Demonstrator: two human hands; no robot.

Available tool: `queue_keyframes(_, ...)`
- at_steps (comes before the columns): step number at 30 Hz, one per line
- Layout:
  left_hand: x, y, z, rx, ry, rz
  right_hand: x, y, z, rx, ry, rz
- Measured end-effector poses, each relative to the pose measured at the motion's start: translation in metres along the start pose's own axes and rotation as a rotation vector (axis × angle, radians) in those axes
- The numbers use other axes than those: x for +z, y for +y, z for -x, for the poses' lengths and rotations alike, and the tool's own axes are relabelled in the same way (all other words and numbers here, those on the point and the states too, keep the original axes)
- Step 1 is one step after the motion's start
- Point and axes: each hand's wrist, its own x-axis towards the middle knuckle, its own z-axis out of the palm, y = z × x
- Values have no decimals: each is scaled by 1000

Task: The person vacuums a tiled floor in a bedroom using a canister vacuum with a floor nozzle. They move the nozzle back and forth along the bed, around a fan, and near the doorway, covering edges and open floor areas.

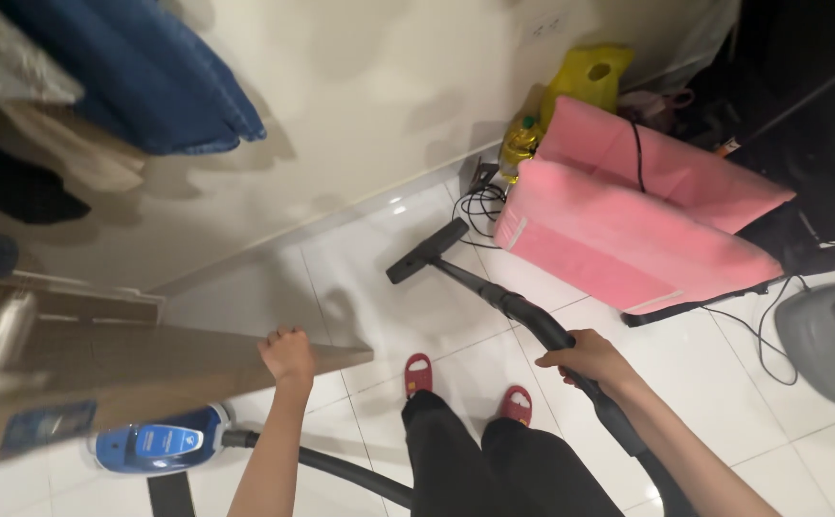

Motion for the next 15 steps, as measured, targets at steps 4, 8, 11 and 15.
queue_keyframes(4,38,16,-3,22,-24,73,29,14,-31,-11,-8,-87)
queue_keyframes(8,16,36,-5,197,-22,212,67,-7,-43,-12,-2,-61)
queue_keyframes(11,-24,42,-4,369,7,316,97,-30,-40,10,7,-37)
queue_keyframes(15,-13,70,-33,635,77,394,128,-46,-49,32,23,-101)
